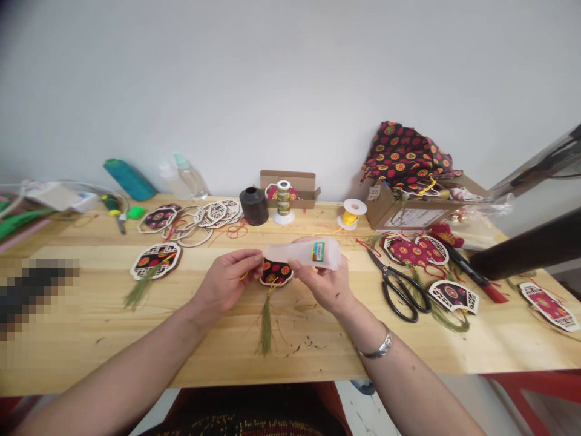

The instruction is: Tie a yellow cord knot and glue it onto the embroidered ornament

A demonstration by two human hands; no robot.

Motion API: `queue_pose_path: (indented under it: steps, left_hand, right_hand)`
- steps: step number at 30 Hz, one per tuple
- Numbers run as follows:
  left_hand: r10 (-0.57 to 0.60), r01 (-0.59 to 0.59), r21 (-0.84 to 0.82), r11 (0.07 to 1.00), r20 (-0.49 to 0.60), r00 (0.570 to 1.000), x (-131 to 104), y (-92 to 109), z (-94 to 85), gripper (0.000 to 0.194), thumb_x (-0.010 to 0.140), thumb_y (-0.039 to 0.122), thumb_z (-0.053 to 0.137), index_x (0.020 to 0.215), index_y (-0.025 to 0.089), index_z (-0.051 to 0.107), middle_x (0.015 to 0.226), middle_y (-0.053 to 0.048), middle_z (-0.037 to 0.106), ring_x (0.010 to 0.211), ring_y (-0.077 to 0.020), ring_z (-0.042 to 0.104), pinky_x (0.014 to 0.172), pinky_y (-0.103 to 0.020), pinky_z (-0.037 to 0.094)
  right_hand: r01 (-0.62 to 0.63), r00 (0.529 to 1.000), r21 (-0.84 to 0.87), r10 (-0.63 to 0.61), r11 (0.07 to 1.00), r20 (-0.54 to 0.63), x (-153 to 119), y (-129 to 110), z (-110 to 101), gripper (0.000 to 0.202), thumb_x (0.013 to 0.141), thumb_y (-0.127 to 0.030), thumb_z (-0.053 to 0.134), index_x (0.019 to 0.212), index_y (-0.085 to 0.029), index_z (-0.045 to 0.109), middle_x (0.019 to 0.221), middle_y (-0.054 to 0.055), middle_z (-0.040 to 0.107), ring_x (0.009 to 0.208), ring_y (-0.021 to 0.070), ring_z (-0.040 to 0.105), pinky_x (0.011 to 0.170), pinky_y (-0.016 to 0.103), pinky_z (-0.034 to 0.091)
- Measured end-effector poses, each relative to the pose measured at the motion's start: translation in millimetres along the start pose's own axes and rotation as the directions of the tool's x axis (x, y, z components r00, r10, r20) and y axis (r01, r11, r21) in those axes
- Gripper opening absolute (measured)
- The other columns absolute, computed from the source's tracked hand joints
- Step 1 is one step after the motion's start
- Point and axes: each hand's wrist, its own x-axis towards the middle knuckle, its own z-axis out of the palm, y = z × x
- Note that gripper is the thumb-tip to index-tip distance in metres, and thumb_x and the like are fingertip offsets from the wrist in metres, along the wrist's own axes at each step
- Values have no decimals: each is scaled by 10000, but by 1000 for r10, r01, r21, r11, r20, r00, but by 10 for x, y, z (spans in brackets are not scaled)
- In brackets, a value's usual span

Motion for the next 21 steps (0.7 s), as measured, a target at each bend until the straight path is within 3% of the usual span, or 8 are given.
queue_pose_path:
  steps: [3,7,16,21]
  left_hand:
    - [26,-26,44,999,-10,1000,4,-20,-6,149,614,228,751,701,115,708,560,-7,621,522,-78,504,546,-212,399]
    - [-11,10,-13,1000,-17,1000,8,-18,-12,166,605,221,754,716,107,711,594,-24,641,523,-80,519,538,-207,407]
    - [-215,221,-216,951,53,975,14,39,-32,111,615,153,734,676,73,688,589,-27,600,532,-72,522,519,-173,425]
    - [-185,192,-192,962,55,981,7,39,-18,123,602,136,740,694,65,698,600,-41,622,542,-83,542,540,-183,441]
  right_hand:
    - [42,999,-96,-44,994,-24,-3,-2,-9,277,704,-270,697,944,-177,594,669,17,638,585,159,606,553,301,514]
    - [41,995,-78,-48,996,-93,11,14,-15,279,712,-277,691,954,-176,593,701,21,644,574,145,602,546,289,515]
    - [37,999,-9,-37,999,-36,-3,9,-3,264,716,-258,686,949,-190,584,750,24,653,616,146,616,560,283,517]
    - [30,999,-29,-31,999,-15,-2,23,-9,270,714,-250,689,957,-188,590,770,31,660,678,160,629,596,291,521]
